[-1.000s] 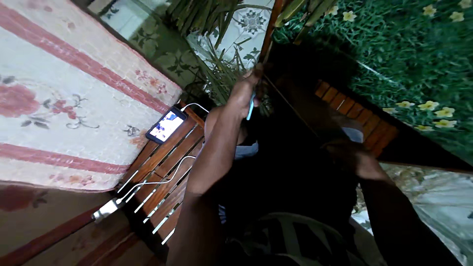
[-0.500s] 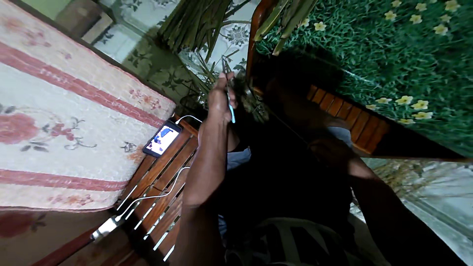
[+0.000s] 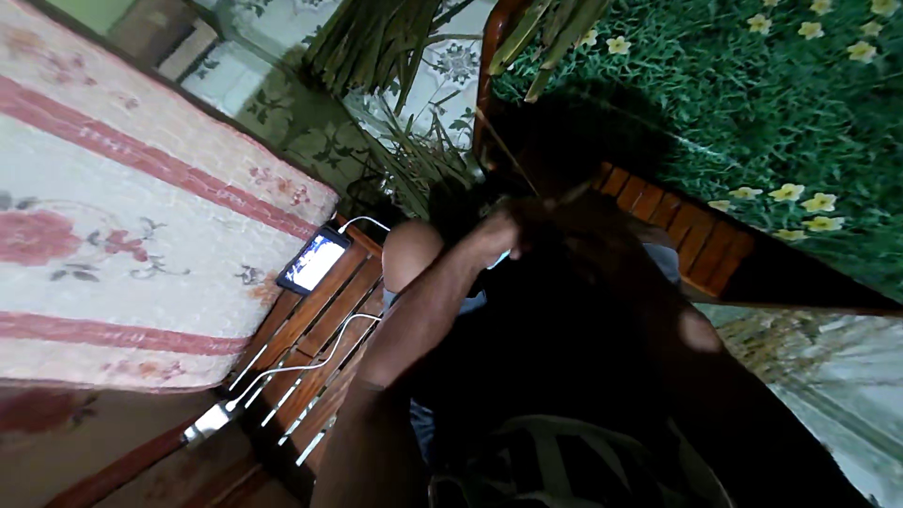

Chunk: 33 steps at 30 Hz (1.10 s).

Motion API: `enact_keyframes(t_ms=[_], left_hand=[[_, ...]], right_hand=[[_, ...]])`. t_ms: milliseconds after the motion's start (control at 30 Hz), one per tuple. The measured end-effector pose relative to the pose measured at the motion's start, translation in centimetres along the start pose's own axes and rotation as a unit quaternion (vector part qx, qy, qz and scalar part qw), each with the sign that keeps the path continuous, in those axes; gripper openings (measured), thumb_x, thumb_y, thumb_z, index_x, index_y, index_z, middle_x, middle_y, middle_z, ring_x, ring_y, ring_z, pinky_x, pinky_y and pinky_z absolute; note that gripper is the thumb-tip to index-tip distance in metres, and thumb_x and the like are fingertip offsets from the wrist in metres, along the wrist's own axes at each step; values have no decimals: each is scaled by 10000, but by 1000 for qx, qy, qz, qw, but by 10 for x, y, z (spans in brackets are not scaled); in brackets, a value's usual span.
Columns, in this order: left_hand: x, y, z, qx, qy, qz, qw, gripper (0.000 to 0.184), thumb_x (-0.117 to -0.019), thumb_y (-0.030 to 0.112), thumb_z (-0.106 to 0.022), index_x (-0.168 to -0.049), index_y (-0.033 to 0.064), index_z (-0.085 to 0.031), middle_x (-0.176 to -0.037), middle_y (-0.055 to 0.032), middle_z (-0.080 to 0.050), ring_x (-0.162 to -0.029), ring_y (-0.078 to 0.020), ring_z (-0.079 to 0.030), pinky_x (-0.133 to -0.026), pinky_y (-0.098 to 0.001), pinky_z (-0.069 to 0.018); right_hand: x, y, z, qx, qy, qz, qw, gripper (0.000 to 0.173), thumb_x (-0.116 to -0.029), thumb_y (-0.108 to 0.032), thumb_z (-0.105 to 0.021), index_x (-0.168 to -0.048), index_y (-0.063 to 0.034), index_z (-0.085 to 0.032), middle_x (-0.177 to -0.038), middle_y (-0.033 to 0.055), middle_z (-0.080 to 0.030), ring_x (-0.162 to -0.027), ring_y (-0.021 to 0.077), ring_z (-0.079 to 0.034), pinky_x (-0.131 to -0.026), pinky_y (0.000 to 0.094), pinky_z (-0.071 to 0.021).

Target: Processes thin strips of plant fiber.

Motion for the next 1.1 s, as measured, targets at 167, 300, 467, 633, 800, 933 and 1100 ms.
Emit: enact_keyframes(t_ms=[167,300,467,633,800,933,1100], left_hand=[[-6,30,74,202,191,-98,956,409,-1130,364,-301,-1295,98,-565,-585,36,-457,-399,-44,-412,-372,-182,-396],[-2,38,86,184,244,-128,944,455,-1130,375,-301,-1328,85,-590,-541,31,-438,-386,-69,-414,-370,-206,-396],[-5,8,14,18,94,-7,995,291,-1093,257,-495,-1299,70,-578,-717,-30,-564,-478,-78,-486,-418,-213,-431],[14,16,-28,-60,14,78,995,273,-1106,256,-461,-1124,16,-591,-643,15,-496,-484,-39,-457,-446,-175,-395],[-5,11,8,106,65,38,992,281,-1101,290,-464,-1034,52,-598,-631,11,-489,-449,-47,-434,-392,-172,-371],[-10,28,47,217,154,-14,964,279,-1103,317,-434,-1097,95,-603,-599,25,-463,-398,-44,-399,-343,-174,-356],[-13,35,63,183,191,-74,962,409,-1117,374,-378,-1248,77,-629,-596,7,-476,-413,-76,-416,-364,-208,-375]], right_hand=[[35,50,33,115,-35,-17,993,263,-1031,-178,-576,-1145,48,-647,-801,75,-649,-587,85,-572,-528,272,-517],[47,82,42,-52,22,-20,998,167,-1004,-150,-518,-1056,-78,-659,-718,-95,-615,-527,-11,-522,-474,160,-457],[26,26,19,-39,79,-41,995,216,-1041,-112,-488,-1183,19,-586,-757,-47,-576,-564,-1,-525,-516,171,-486],[9,-4,-2,-35,35,8,999,206,-1033,-96,-489,-1172,23,-584,-747,-38,-595,-542,20,-533,-502,184,-486],[27,15,15,56,43,10,997,218,-984,-110,-530,-1112,39,-625,-738,-40,-578,-560,0,-512,-534,179,-475],[59,50,42,10,12,39,999,158,-968,-116,-533,-1031,-77,-673,-700,-120,-593,-524,-47,-499,-481,130,-438],[67,76,53,-80,65,31,994,180,-990,-153,-504,-977,-217,-672,-652,-161,-579,-489,-42,-483,-448,140,-426]])
Point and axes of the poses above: each hand's wrist, its own x-axis away from the middle knuckle, its own z-axis out of the back of the hand, y = z × x, the point moved 3 cm from there along -x, towards the middle knuckle
